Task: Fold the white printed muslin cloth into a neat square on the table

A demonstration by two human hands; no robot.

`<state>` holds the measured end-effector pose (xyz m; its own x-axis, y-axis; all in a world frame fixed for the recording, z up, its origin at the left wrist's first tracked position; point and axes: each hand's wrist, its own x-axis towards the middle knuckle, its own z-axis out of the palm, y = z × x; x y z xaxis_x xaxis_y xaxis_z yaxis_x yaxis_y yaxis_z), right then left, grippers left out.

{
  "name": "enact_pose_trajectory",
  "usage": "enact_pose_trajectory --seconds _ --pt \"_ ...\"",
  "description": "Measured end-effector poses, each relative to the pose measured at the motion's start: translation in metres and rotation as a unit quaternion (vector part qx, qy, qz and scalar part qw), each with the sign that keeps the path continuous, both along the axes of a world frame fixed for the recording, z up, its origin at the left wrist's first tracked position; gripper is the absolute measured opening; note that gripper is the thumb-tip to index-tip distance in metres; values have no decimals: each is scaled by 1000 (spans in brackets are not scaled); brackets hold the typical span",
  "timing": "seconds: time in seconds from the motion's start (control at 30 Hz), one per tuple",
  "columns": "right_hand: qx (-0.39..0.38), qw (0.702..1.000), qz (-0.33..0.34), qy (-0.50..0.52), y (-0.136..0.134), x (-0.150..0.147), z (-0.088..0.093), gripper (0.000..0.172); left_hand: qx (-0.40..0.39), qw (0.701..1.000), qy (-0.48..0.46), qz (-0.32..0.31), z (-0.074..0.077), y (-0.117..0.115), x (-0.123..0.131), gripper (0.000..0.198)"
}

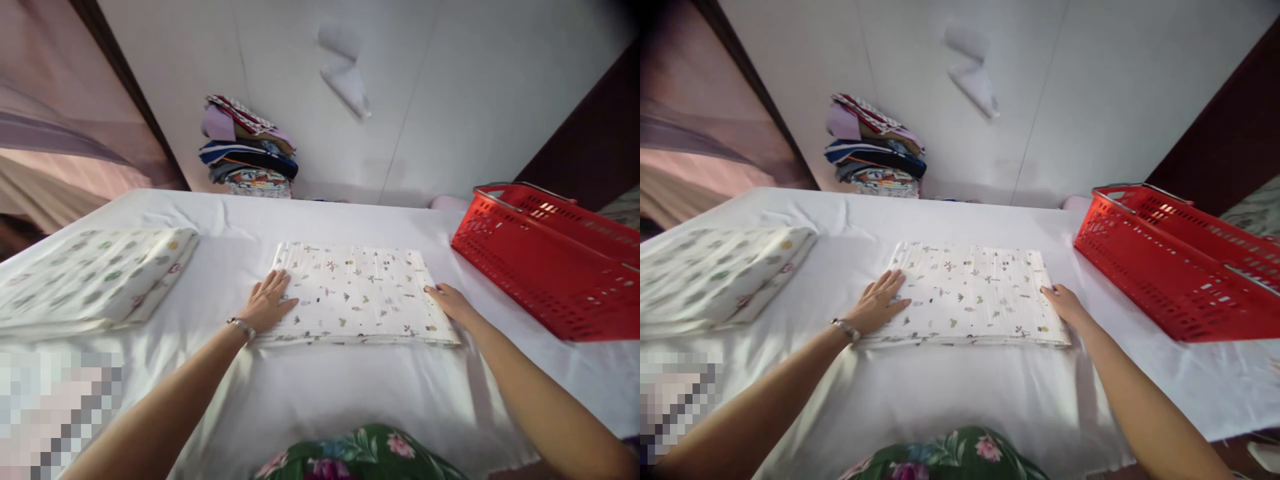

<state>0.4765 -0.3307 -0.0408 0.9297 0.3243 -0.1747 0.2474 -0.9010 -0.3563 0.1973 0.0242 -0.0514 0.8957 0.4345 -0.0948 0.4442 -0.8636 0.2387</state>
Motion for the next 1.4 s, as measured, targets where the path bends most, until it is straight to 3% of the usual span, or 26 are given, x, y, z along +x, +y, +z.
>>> enact_pose_trajectory --seconds 0.13,0.27,0.5,0.7,0.77,0.87,0.93,1.0,1.13,1.23,1.4 --pt "37 999 2 26 -30 -19 -16 49 -20 1000 -7 -7 1 -1 -1 68" --pt "14 1000 -13 -20 -40 -19 -25 53 -35 999 -18 -5 -1 -2 0 67" --pt "-36 998 -9 -51 -39 -19 -19 61 -100 993 -59 -3 -3 4 1 66" --pt "29 998 -37 41 -58 -48 -15 78 -158 974 -160 -8 -16 3 -35 58" --pt "1 1000 -18 19 -63 -55 -14 77 -169 965 -201 -3 -21 1 -48 50" --pt "-96 990 32 -94 -61 -64 -7 71 -168 939 -298 42 -22 -3 -61 39" --pt "-103 972 74 -196 -53 -74 -1 62 -133 925 -352 49 -18 -8 -64 31" --pt "-18 956 131 -260 -37 -89 3 50 -92 922 -375 12 -13 -17 -64 25" --pt "190 926 278 -171 11 -133 2 27 -26 936 -338 -96 -8 -36 -61 20" --pt "211 886 388 -143 49 -159 -2 19 6 946 -299 -124 -8 -41 -61 20" --pt "167 851 457 -195 87 -171 -4 15 23 947 -278 -158 -8 -39 -65 22"
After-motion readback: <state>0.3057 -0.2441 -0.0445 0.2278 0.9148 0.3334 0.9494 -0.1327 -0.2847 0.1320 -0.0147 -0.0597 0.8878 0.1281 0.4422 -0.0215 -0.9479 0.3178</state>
